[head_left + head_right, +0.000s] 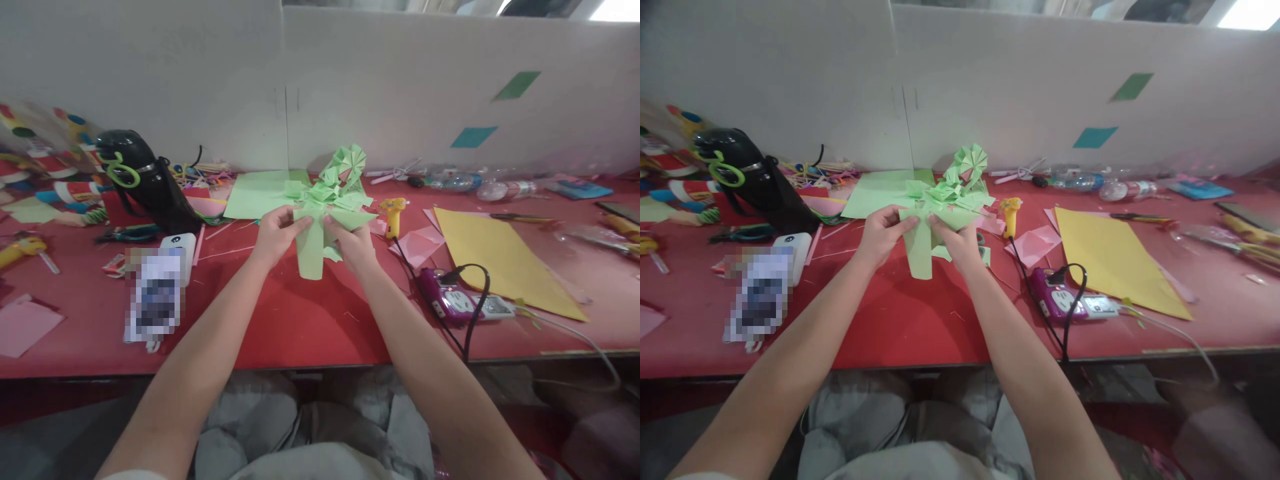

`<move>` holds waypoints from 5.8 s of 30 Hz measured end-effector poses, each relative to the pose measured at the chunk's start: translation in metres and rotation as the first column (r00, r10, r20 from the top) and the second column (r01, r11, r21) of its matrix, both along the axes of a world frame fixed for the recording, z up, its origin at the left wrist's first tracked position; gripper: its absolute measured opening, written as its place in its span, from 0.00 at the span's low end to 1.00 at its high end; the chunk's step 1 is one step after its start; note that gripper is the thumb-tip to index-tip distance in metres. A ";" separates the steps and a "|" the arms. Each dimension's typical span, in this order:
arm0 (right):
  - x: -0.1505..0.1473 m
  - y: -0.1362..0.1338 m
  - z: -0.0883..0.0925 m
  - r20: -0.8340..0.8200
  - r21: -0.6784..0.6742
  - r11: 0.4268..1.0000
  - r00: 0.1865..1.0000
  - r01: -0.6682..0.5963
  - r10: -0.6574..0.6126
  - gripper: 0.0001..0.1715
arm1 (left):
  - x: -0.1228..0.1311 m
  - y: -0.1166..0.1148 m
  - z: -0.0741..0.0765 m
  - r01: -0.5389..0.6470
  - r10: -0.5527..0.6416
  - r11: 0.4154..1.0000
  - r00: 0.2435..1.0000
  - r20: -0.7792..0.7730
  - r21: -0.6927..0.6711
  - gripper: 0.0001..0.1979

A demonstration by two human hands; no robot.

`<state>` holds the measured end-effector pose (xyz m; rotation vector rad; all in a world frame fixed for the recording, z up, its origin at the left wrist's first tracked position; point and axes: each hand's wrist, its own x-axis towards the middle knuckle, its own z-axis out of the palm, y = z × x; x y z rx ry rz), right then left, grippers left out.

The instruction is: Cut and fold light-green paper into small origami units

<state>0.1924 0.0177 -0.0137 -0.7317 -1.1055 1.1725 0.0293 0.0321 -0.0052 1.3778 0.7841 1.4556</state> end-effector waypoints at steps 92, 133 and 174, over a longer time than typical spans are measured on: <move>0.018 -0.002 0.013 0.309 0.377 0.878 0.854 0.294 -0.419 0.12 | -0.006 -0.025 0.029 -0.126 0.301 0.843 0.917 -0.264 0.522 0.07; 0.006 -0.003 0.010 0.182 0.214 0.956 0.954 0.200 -0.240 0.15 | -0.004 -0.011 0.019 -0.074 0.073 0.997 0.988 -0.139 0.001 0.15; 0.000 0.001 0.005 0.184 0.219 0.904 0.894 0.368 -0.409 0.15 | 0.005 -0.005 0.004 -0.068 0.058 0.980 0.997 -0.058 -0.188 0.23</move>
